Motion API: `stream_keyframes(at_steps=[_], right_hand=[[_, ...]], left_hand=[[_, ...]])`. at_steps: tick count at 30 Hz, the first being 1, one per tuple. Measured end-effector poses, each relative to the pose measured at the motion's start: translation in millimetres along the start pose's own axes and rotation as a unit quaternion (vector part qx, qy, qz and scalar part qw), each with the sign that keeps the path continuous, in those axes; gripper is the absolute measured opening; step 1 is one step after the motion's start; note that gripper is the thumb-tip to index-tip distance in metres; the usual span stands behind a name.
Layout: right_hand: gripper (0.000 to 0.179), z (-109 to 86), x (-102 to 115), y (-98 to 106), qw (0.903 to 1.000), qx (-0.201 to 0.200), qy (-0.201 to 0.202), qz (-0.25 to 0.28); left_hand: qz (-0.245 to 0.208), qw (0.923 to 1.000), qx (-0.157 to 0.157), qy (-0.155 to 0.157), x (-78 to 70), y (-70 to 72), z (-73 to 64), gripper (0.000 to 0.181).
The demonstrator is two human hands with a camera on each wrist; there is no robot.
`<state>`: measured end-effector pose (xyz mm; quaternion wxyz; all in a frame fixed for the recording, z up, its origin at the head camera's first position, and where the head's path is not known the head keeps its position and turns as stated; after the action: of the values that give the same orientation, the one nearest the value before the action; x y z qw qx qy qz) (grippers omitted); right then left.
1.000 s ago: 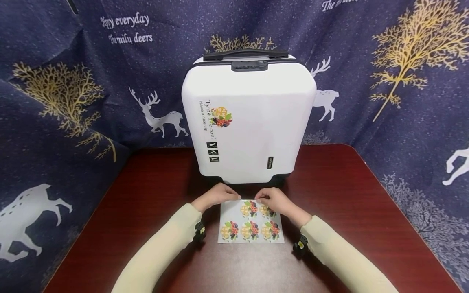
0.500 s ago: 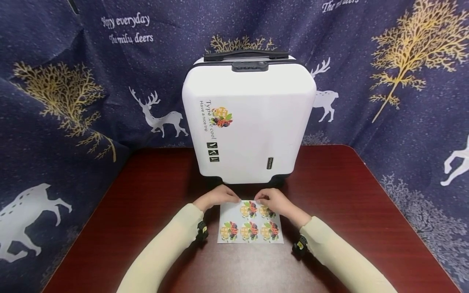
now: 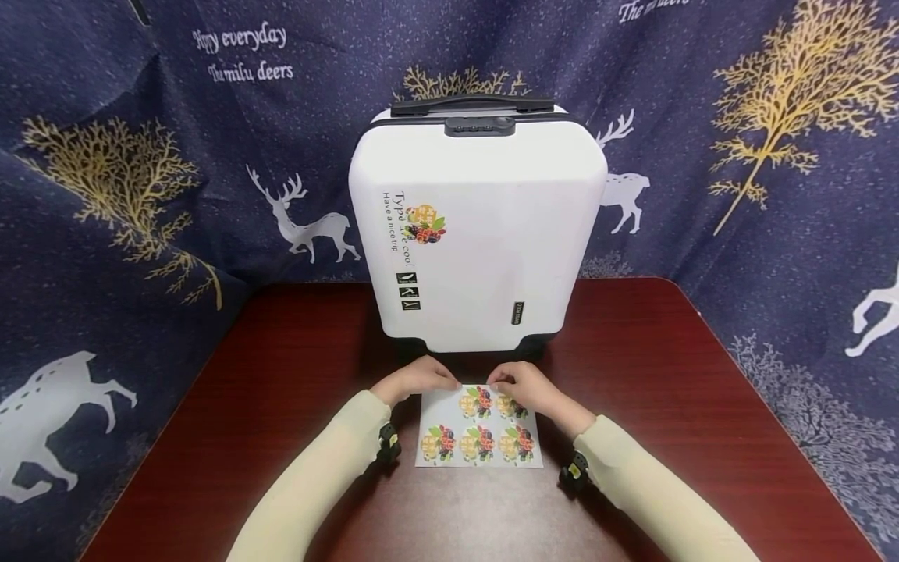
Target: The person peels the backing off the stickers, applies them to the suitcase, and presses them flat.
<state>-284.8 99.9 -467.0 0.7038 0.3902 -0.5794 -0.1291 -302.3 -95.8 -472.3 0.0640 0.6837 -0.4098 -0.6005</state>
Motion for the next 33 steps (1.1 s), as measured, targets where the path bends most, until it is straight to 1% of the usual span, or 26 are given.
stream_keyframes(at_steps=[6,9,12,16,20,26,33], right_hand=[[0.013,0.4,-2,-1,0.9997,0.02,0.001,0.014],[0.014,0.7,-2,0,0.9995,0.028,0.01,0.014],[0.016,1.2,0,0,0.9991,0.029,0.033,0.001],[0.022,1.5,6,0,0.9978,0.041,0.051,0.003],[0.028,1.9,10,-1,0.9968,0.057,0.054,0.014],[0.028,3.1,15,-4,0.9963,0.056,0.063,0.018],[0.027,3.5,22,-7,0.9939,0.063,0.086,0.029]], left_hand=[[0.0,0.9999,0.005,-0.01,-0.4,-0.4,0.4,0.026],[-0.002,0.9999,0.006,-0.011,-1.9,0.0,0.5,0.025],[0.001,0.9999,0.007,-0.013,-3.4,0.2,0.9,0.026],[0.003,0.9999,0.008,-0.014,-4.1,-0.2,1.7,0.026],[0.0,0.9998,0.009,-0.017,-4.2,-1.0,2.3,0.027],[0.002,0.9997,0.01,-0.021,-5.0,-1.0,2.8,0.027],[0.001,0.9996,0.015,-0.024,-4.1,-0.9,2.6,0.028]])
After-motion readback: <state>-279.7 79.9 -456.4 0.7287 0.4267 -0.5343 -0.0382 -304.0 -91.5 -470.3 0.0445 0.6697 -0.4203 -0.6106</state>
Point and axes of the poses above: each hand's wrist, its own z-axis towards the middle knuckle, its own y-axis out of the back of the hand, x = y × z, the point moved 6 cm from there along z, towards the middle knuckle, and after that the axes turned 2 degrees about -x, right-handed, at the moved point
